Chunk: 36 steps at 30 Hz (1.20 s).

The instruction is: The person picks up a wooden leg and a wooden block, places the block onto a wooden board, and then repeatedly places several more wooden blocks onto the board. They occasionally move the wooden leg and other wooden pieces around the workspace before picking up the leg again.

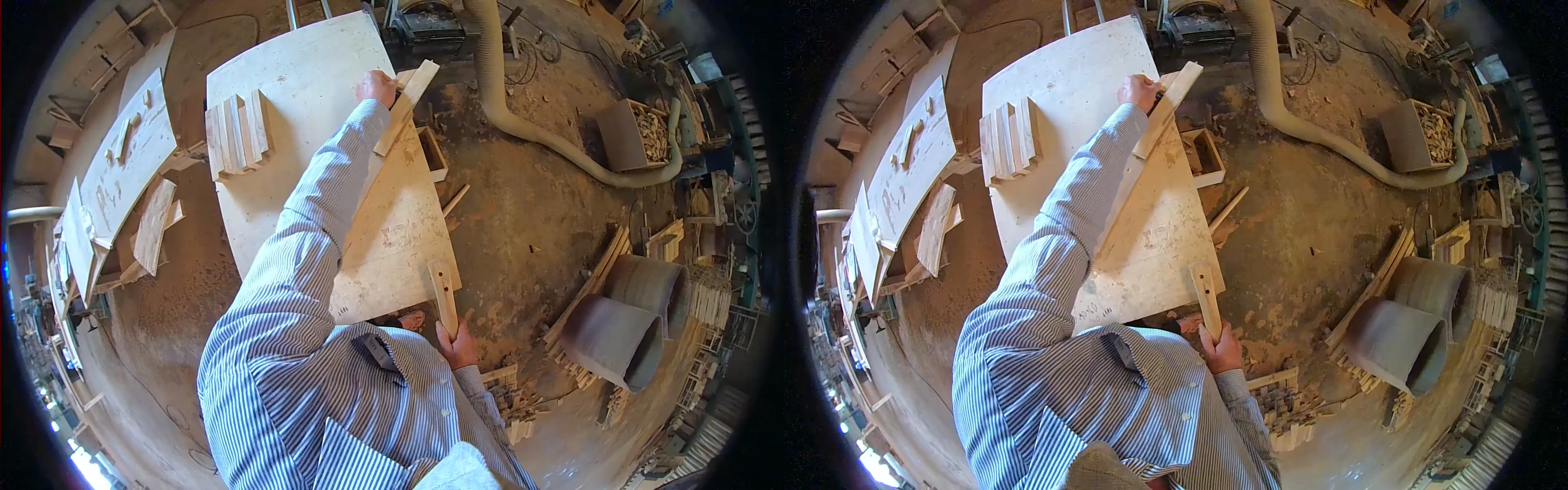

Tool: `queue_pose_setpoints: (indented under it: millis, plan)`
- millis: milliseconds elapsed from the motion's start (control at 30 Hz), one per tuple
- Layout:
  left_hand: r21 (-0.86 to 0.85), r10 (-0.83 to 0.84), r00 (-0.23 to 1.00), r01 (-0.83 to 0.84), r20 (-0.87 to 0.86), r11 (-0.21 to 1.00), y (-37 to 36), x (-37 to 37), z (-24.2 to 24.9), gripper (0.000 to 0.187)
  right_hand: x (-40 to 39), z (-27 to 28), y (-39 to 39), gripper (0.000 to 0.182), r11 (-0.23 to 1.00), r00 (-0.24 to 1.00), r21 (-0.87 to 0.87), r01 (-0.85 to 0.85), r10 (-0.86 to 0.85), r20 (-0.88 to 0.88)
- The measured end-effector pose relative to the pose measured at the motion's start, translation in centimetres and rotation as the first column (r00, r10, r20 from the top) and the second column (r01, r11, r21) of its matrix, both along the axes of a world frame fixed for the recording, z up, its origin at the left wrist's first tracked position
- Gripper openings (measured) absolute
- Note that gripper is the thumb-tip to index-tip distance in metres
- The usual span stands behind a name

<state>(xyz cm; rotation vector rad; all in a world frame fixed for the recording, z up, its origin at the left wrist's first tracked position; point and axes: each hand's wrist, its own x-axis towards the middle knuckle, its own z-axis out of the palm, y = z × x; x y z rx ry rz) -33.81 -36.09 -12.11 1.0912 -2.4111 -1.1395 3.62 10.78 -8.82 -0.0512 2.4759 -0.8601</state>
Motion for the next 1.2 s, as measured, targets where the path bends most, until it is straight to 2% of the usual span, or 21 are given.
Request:
queue_pose_setpoints:
  millis: [67,167,333,467,567,633,700,833,1000,1133,1200]
  plan:
    - [-0.016,0.018,1.0,-0.019,-0.022,1.0,0.3,0.3,0.1,0.021,-0.1,0.1,0.0,0.061,1.0,1.0,-0.012,-0.005,0.005,-0.02]
    - [0.04,0.009,0.998,-0.006,-0.055,0.999,0.2,0.5,0.1,0.022,-0.1,-0.3,0.4,0.06,0.997,0.999,0.074,-0.028,0.025,0.032]
    - [-0.01,-0.043,0.996,0.043,-0.083,0.999,-0.3,0.6,-0.4,0.022,0.3,-2.4,1.4,0.062,0.995,0.998,0.084,-0.056,0.06,-0.035]
    - [0.049,-0.018,0.997,0.022,-0.081,0.999,-0.2,0.8,-0.3,0.02,0.4,-3.0,1.5,0.062,0.991,0.994,0.089,-0.095,0.099,-0.037]
    - [0.097,0.017,0.995,-0.007,-0.103,0.995,0.0,0.6,0.0,0.02,0.1,-1.5,0.6,0.062,0.997,0.999,0.068,-0.037,0.039,-0.037]
    - [0.114,0.03,0.994,-0.018,-0.107,0.993,0.0,0.8,-0.1,0.02,0.0,-0.9,0.2,0.071,0.987,0.998,0.148,-0.058,0.06,-0.005]
    - [0.181,0.062,0.992,-0.041,-0.107,0.983,0.1,0.8,0.3,0.02,0.4,-2.1,0.7,0.069,0.993,0.997,0.105,-0.058,0.063,-0.047]
    - [0.167,0.073,0.987,-0.049,-0.144,0.985,0.3,0.8,0.0,0.021,0.6,-3.5,1.2,0.06,0.992,0.991,0.087,-0.087,0.095,-0.097]
    - [0.091,0.102,0.979,-0.086,-0.178,0.992,0.8,0.9,0.0,0.02,0.7,-4.1,1.1,0.059,0.995,0.986,0.058,-0.082,0.089,-0.138]
    - [0.105,0.092,0.976,-0.072,-0.195,0.992,0.8,1.1,0.3,0.022,0.9,-5.2,1.1,0.059,0.998,0.982,0.004,-0.069,0.069,-0.174]
    - [0.022,0.08,0.975,-0.077,-0.206,0.997,0.8,1.0,0.1,0.023,1.1,-6.9,1.8,0.059,0.996,0.979,0.043,-0.077,0.084,-0.185]
